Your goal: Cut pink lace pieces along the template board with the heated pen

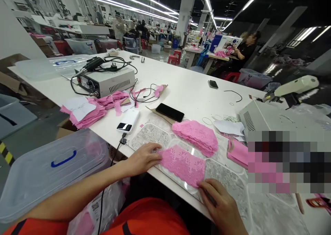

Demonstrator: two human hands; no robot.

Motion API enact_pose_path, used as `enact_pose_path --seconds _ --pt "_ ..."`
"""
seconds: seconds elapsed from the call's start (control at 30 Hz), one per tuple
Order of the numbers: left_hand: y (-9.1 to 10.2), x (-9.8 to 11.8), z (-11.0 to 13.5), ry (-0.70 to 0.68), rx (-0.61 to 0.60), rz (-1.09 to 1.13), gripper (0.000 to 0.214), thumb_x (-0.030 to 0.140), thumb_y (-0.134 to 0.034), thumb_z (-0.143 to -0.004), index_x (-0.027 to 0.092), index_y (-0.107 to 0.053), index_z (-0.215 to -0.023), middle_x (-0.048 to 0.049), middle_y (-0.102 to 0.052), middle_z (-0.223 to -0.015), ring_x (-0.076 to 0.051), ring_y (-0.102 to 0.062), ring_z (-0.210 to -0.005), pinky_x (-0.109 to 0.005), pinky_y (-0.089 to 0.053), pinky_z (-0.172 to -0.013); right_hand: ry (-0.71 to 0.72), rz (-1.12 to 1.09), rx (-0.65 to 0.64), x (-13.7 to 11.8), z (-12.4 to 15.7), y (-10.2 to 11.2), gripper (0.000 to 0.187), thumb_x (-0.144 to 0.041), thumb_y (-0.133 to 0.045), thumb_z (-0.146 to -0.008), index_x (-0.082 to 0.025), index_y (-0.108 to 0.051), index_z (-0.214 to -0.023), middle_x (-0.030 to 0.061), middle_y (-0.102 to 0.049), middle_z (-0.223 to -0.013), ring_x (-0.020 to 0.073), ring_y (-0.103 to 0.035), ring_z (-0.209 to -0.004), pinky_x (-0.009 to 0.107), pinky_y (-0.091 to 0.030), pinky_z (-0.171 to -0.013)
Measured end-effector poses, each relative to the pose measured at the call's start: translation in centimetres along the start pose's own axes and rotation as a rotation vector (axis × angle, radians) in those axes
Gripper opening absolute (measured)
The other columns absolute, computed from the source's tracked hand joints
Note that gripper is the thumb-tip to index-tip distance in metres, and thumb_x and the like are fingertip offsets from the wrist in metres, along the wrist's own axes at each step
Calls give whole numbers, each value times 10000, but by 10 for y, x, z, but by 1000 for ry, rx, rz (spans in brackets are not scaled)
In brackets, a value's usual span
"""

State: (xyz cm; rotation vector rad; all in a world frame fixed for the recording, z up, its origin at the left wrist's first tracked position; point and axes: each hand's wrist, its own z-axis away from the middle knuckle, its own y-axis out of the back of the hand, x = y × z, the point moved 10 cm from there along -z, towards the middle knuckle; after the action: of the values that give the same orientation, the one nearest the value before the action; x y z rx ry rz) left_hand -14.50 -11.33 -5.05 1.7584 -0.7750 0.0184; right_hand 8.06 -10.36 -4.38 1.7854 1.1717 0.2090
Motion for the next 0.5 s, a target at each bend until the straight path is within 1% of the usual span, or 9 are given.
enact_pose_path --seconds 0.1,0.2,0.27,0.3,0.37,0.43,0.5 --pt "-3 -2 -6 -37 -11 0 216 270 -472 -944 195 -673 -913 -105 -594 -1107 -204 -582 -984 -322 -487 -855 -16 -73 -37 5 -5 -4 131 -222 -535 -869 -250 -636 -948 38 -648 -824 139 -646 -721 227 -550 -629" --pt "-1 -6 -20 -5 -73 146 211 214 -450 -939 171 -645 -871 -78 -608 -1049 -157 -593 -923 -253 -481 -835 -123 -222 -158 14 -15 -9 127 -266 -512 -880 -237 -631 -846 31 -636 -764 130 -622 -668 219 -524 -585" --pt "7 -16 -37 44 -109 220 183 162 -463 -910 161 -629 -833 -57 -621 -982 -134 -598 -874 -221 -478 -810 -219 -298 -231 22 -28 -9 204 -329 -498 -882 -222 -618 -756 23 -609 -694 123 -578 -599 221 -487 -531" --pt "14 -23 -48 68 -117 218 167 143 -478 -886 157 -624 -805 -46 -629 -935 -131 -599 -840 -217 -477 -785 -263 -319 -255 26 -37 -9 242 -366 -499 -876 -215 -611 -724 20 -595 -668 121 -553 -573 225 -466 -512" --pt "31 -43 -77 110 -108 141 143 116 -505 -838 154 -620 -763 -23 -637 -832 -128 -591 -769 -209 -467 -716 -351 -345 -284 39 -62 -7 298 -437 -514 -852 -202 -604 -693 18 -574 -641 121 -513 -559 236 -433 -503" --pt "53 -66 -111 122 -71 109 130 123 -518 -815 150 -626 -747 -22 -645 -821 -130 -587 -750 -210 -457 -684 -429 -376 -297 53 -97 -6 323 -486 -540 -819 -193 -616 -706 6 -544 -604 113 -464 -534 237 -393 -483" --pt "77 -93 -147 138 -19 72 134 122 -520 -794 148 -629 -722 -23 -645 -805 -140 -588 -754 -229 -459 -709 -486 -382 -299 69 -141 -8 342 -498 -550 -802 -183 -611 -683 -5 -520 -571 96 -407 -492 235 -349 -458"
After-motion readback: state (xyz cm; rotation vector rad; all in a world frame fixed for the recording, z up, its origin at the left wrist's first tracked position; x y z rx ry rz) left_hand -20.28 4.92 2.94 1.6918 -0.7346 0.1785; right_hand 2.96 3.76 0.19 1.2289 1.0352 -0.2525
